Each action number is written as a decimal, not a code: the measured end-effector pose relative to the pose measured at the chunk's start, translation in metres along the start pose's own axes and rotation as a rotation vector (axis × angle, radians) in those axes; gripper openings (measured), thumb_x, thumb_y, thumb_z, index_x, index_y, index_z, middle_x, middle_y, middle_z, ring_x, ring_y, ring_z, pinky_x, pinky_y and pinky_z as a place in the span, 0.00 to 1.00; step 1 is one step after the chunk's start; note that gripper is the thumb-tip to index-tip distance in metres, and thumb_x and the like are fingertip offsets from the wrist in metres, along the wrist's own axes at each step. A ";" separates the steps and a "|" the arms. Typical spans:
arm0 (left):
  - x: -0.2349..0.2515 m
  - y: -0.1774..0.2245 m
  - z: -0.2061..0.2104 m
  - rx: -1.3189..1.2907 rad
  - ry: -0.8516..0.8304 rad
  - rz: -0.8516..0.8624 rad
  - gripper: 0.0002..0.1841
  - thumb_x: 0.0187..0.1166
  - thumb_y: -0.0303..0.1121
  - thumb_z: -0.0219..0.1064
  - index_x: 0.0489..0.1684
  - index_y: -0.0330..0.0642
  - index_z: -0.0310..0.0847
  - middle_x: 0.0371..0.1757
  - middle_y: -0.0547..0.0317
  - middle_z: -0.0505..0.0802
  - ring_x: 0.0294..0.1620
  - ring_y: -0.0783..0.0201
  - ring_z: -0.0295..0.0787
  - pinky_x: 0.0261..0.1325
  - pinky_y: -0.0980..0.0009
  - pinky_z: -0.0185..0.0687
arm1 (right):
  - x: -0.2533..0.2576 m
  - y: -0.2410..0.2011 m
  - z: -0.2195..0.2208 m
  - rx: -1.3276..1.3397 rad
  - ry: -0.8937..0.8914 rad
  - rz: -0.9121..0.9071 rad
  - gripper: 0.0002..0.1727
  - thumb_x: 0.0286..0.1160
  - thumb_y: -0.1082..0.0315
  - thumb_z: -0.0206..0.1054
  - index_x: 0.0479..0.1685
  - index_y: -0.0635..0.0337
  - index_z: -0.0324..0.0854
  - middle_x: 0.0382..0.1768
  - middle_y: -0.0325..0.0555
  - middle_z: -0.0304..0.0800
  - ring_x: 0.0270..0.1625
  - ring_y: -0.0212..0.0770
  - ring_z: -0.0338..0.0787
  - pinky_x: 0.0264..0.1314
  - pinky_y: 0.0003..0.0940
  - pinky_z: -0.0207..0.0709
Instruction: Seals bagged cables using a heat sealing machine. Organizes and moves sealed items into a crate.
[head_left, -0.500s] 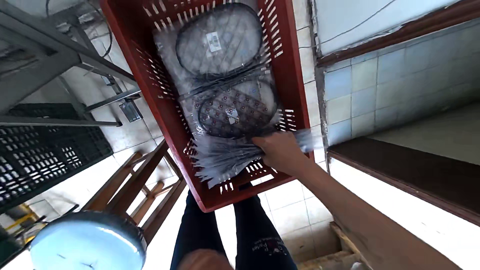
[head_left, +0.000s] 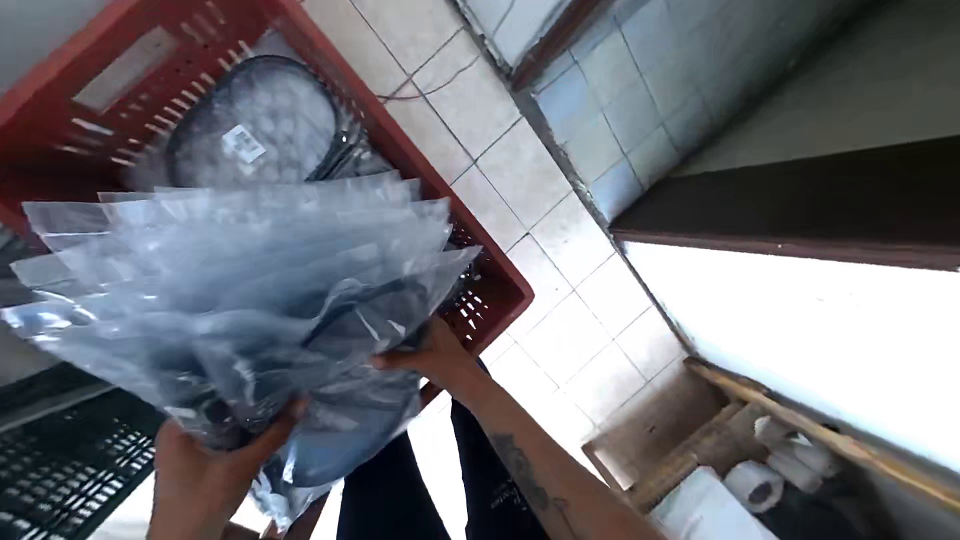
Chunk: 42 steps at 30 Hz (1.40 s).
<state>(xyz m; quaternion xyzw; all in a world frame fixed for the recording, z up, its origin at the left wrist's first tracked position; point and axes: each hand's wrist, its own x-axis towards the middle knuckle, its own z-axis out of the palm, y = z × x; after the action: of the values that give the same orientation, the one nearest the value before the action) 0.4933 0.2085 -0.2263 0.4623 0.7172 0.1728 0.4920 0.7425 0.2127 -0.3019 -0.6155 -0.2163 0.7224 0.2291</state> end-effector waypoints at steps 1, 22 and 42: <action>-0.002 0.015 0.011 0.138 0.077 0.027 0.48 0.53 0.43 0.86 0.71 0.19 0.65 0.57 0.47 0.89 0.57 0.72 0.88 0.63 0.72 0.86 | 0.003 0.003 0.000 -0.094 0.009 -0.009 0.54 0.61 0.61 0.86 0.89 0.60 0.55 0.73 0.58 0.80 0.73 0.48 0.83 0.77 0.47 0.78; 0.068 -0.102 0.161 -0.087 0.174 -0.546 0.62 0.71 0.47 0.80 0.94 0.35 0.26 0.87 0.29 0.65 0.85 0.41 0.68 0.85 0.47 0.65 | 0.082 0.022 -0.044 -1.336 0.166 -0.438 0.68 0.38 0.57 0.94 0.94 0.41 0.58 0.94 0.67 0.41 0.94 0.70 0.42 0.91 0.73 0.34; 0.095 -0.133 0.214 -0.183 0.573 -0.710 0.37 0.92 0.57 0.45 0.96 0.47 0.46 0.90 0.41 0.67 0.88 0.43 0.65 0.86 0.41 0.60 | 0.150 0.027 -0.054 -1.496 0.053 -0.834 0.46 0.73 0.28 0.61 0.85 0.48 0.70 0.88 0.67 0.61 0.92 0.67 0.56 0.88 0.79 0.41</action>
<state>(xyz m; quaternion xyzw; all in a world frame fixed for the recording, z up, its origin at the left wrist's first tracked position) 0.6045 0.1750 -0.4689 0.0767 0.9200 0.1770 0.3412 0.7736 0.2819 -0.4445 -0.4917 -0.8393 0.2316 0.0149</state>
